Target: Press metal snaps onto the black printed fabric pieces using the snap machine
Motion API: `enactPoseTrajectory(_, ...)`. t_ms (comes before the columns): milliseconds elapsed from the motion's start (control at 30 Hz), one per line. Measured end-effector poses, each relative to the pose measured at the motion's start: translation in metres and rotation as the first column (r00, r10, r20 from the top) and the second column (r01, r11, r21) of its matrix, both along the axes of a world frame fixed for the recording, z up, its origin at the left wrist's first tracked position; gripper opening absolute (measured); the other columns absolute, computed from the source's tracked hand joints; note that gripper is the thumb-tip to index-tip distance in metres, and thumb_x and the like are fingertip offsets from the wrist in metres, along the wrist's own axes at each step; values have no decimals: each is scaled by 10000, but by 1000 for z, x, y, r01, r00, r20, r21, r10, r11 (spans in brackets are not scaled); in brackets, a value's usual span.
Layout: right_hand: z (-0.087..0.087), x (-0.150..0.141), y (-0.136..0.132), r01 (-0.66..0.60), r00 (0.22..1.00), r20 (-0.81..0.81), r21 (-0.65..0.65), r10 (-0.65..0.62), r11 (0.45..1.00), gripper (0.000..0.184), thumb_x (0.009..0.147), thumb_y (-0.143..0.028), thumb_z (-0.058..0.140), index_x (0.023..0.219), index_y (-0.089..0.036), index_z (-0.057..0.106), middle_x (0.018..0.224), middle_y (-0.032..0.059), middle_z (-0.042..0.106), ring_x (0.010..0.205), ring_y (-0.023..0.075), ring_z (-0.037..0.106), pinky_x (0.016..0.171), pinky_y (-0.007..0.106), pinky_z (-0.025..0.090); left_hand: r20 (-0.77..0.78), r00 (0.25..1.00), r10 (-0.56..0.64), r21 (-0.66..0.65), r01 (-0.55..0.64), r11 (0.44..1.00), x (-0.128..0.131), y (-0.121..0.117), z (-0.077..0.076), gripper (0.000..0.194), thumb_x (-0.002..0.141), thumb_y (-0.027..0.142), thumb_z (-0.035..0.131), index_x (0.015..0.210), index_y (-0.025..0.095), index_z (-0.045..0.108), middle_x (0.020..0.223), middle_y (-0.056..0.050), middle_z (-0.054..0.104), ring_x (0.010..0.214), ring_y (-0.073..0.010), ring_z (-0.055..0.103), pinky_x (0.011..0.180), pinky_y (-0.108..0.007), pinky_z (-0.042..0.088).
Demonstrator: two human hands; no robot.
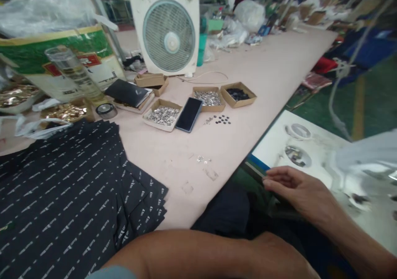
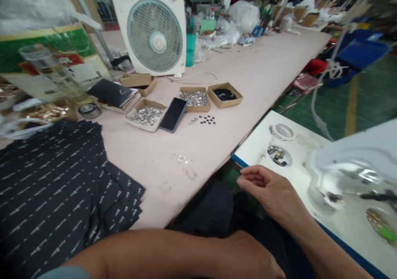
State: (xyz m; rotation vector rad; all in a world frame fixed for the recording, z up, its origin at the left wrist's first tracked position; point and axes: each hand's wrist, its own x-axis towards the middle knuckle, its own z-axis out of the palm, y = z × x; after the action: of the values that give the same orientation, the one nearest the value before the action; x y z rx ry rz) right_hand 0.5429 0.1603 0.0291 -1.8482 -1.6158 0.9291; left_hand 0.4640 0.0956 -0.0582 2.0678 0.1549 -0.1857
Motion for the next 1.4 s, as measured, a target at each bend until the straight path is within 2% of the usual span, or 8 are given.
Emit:
enactPoseTrajectory(67,-5,23,-52,84,996,-11,-12,-84,996,362,708,-511,809,903,-215,734,788,63,788,710,245,743,635,334,614,64,996,55,161,-64,985,-16,-9,9,310,829,523,558,867,224,632,829,-39,709,774,-241,685,466,-275,386)
enactPoseTrajectory(233,-18,45,-172,285,956,68,12,-285,958,292,759,-487,776,906,-236,750,863,52,799,760,257,757,722,371,635,249,968,11,422,-119,899,-43,-32,20,214,881,394,550,928,205,639,920,-35,716,809,-202,669,552,-288,391)
enactPoseTrajectory(333,-22,45,-220,399,917,-17,-19,-399,917,258,777,-460,761,905,-237,746,840,45,799,752,251,764,727,363,640,282,956,-85,564,-94,821,-46,-45,23,168,865,326,601,961,189,617,888,-21,677,800,-190,636,613,-333,413)
enactPoseTrajectory(433,-27,45,-248,451,877,-148,-70,-457,890,258,780,-436,766,924,-223,737,826,53,802,736,250,770,679,345,647,278,950,-145,672,-84,736,-47,-57,26,155,848,278,608,970,185,590,876,-17,629,801,-195,591,636,-367,398)
enactPoseTrajectory(600,-34,48,-266,446,858,-250,-68,-448,893,253,812,-429,747,949,-216,741,816,54,805,704,246,772,692,360,654,265,949,-172,750,-90,656,-48,-70,32,197,858,255,576,1038,176,565,865,-29,595,819,-199,552,665,-372,374)
enactPoseTrajectory(767,-24,50,-268,375,886,-281,-32,-368,927,174,841,-372,689,927,-236,757,829,40,808,705,231,772,676,330,639,391,907,-159,757,-219,615,-52,-78,43,200,903,225,519,1078,170,598,786,-24,576,752,-183,518,654,-367,338)
enactPoseTrajectory(1000,-11,47,-268,326,905,-306,47,-297,944,167,829,-290,676,965,-269,771,889,13,818,778,217,781,738,311,647,563,819,-116,674,-373,638,-60,-83,59,184,943,165,482,1034,162,642,718,-10,593,671,-159,490,649,-344,333)
enactPoseTrajectory(1400,-15,47,-278,267,951,-200,144,-236,953,218,854,-279,690,1061,-287,756,906,-2,817,789,198,782,779,291,640,555,827,-89,656,-370,658,-60,-86,65,162,952,184,480,989,180,637,730,-14,610,676,-161,501,652,-335,348)
